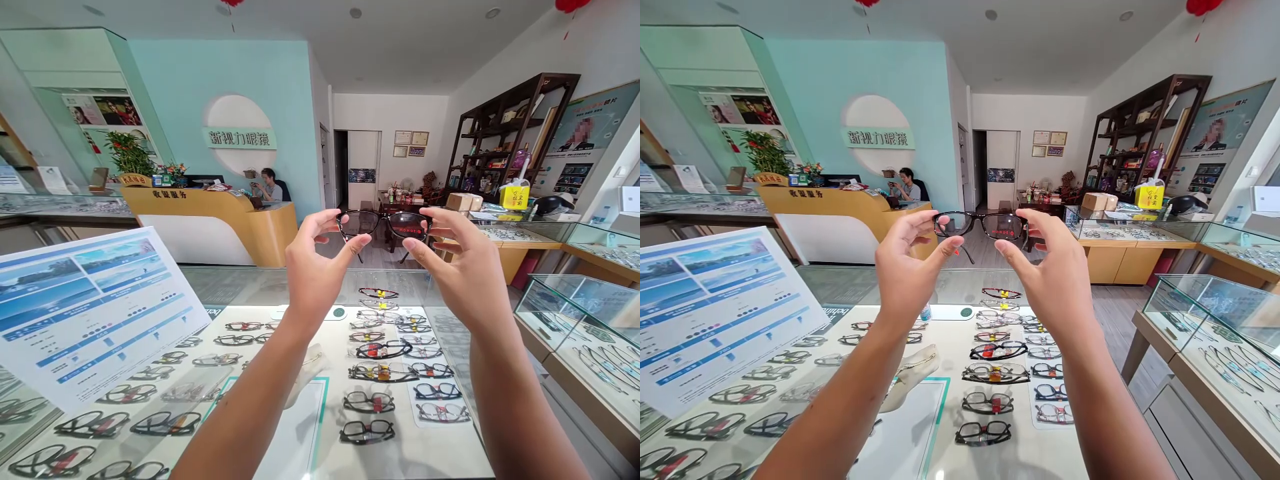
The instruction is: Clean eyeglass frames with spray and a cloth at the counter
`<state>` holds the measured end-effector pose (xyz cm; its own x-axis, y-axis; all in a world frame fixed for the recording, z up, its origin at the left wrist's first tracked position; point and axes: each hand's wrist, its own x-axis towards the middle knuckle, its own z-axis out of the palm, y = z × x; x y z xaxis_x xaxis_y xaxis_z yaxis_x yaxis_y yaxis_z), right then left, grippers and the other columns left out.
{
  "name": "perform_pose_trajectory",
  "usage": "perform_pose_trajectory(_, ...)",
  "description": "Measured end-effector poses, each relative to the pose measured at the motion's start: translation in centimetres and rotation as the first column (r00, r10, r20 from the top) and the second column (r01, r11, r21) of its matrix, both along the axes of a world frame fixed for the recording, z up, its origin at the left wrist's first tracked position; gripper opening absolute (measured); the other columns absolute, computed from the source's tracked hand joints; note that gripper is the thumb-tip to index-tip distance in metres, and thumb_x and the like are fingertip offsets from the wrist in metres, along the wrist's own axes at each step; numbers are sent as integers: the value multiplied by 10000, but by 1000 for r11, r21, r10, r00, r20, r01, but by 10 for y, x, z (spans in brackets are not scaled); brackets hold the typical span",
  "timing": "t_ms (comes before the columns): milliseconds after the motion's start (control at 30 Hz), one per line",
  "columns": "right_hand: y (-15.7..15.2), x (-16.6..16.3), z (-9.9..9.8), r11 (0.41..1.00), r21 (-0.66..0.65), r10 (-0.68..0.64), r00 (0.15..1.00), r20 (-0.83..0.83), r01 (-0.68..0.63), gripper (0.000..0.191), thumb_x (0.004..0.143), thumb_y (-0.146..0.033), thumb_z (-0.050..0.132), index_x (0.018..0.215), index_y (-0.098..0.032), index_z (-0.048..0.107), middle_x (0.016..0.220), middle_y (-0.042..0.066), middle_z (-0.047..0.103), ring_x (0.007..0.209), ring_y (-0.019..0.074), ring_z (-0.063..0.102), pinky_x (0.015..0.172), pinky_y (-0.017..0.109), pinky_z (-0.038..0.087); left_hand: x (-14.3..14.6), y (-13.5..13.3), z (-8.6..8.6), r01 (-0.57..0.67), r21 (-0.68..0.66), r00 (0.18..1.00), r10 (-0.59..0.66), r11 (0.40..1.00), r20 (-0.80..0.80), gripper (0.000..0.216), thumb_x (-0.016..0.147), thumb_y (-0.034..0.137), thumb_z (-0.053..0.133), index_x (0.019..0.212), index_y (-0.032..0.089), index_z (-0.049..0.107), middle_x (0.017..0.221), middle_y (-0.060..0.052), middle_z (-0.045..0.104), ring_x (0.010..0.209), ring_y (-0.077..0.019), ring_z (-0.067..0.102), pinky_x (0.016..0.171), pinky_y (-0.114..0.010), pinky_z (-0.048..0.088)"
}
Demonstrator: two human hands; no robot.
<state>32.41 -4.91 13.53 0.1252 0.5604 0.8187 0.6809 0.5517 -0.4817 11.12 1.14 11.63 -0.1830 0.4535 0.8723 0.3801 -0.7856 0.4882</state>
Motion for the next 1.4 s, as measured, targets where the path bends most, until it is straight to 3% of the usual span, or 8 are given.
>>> perform_pose_trajectory(267, -2, -4, -1, 999, -47, 9, 997, -72, -12, 449, 972, -518, 769, 1323, -241, 721, 1282, 133, 806, 1173, 323, 773, 996, 541, 650, 3, 1, -2, 9, -22, 996, -7, 1000, 87, 640, 819, 642, 921, 1268, 247, 691, 1269, -126, 821, 1195, -294, 773, 921, -439, 597)
perform_pose_trajectory(533, -1, -5, 0, 996, 43, -73, 997, 11, 72, 401, 987, -512, 737, 1296, -257, 767, 1285, 122, 776, 1107, 311, 764, 913, 520, 663, 7, 2, -5, -38, -18, 995, 39, 999, 92, 593, 832, 643, 909, 1217, 257, 675, 1236, -98, 797, 1148, -268, 759, 961, -443, 571)
perform_pose_trajectory(800, -3, -8, -1, 991, 0, -131, 989, 63, 131, 428, 1002, -495, 719, 1338, -240, 790, 1187, 122, 786, 1009, 315, 748, 957, 566, 624, 8, 3, -6, -61, -19, 994, 63, 998, 87, 602, 816, 668, 907, 1182, 253, 671, 1171, -80, 769, 1120, -258, 737, 952, -423, 563)
perform_pose_trajectory(1400, 0, -5, -3, 996, -10, -85, 993, 77, 86, 425, 1011, -515, 695, 1354, -286, 797, 1175, 124, 769, 983, 334, 736, 920, 595, 612, 13, -3, -9, -163, 36, 986, 161, 986, 36, 595, 853, 688, 865, 1183, 248, 638, 1160, -71, 721, 1097, -247, 702, 966, -412, 561)
